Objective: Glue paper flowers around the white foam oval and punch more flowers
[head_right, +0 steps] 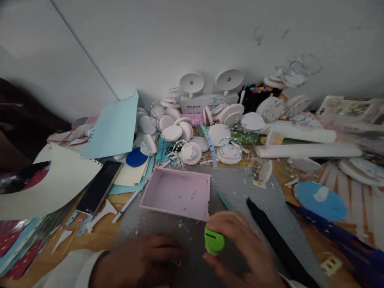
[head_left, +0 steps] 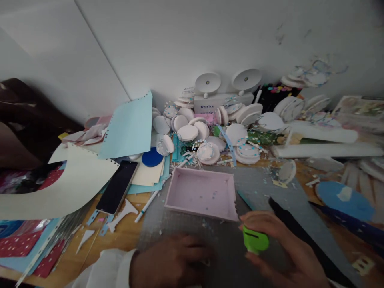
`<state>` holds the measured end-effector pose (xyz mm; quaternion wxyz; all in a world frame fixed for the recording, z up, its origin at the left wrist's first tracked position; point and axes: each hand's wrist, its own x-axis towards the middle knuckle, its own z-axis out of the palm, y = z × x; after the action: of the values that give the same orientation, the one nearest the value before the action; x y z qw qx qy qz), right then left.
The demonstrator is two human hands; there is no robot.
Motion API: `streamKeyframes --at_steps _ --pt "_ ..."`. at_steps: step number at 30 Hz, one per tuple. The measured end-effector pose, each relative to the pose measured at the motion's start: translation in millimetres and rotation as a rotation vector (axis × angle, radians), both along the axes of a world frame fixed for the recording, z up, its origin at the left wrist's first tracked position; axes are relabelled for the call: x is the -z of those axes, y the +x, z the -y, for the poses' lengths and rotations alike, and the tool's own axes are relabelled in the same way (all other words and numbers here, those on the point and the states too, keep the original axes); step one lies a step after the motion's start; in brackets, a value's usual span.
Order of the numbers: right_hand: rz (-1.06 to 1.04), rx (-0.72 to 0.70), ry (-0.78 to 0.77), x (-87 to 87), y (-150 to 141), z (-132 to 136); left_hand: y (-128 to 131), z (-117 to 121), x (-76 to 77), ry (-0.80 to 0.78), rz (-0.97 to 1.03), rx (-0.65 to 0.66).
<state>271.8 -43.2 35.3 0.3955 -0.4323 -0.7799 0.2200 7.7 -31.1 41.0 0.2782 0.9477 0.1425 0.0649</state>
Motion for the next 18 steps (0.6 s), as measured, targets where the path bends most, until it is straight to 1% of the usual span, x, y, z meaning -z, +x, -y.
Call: streamKeyframes --at_steps 2,5,7,9,11,14,16,18 --pt "-0.021 0.016 -0.024 3.3 0.7 1.5 4.8 2.1 6.2 0.015 0.011 0.01" --pt "-0.046 0.058 -0.039 7.9 0.4 2.3 8.6 6.7 13.1 0.048 -0.013 -0.017" --pt "-0.07 0.082 -0.047 10.6 -0.3 2.6 8.4 8.7 13.4 0.067 -0.012 -0.03" --pt "-0.092 0.103 -0.05 13.3 -0.9 2.8 5.9 8.2 8.6 0.069 -0.019 -0.045" --pt "-0.098 0.12 -0.04 16.2 -1.4 3.1 0.8 5.1 -1.9 0.04 -0.034 -0.06" --pt "-0.111 0.148 -0.034 20.6 -2.5 3.0 -14.0 -0.1 -26.1 -0.089 -0.062 -0.071" --pt "-0.13 0.169 -0.032 23.0 -3.6 2.7 -31.1 0.5 -43.4 -0.211 -0.097 -0.147" --pt "-0.143 0.194 -0.032 24.8 -4.9 2.5 -54.8 7.2 -57.0 -0.308 -0.125 -0.241"
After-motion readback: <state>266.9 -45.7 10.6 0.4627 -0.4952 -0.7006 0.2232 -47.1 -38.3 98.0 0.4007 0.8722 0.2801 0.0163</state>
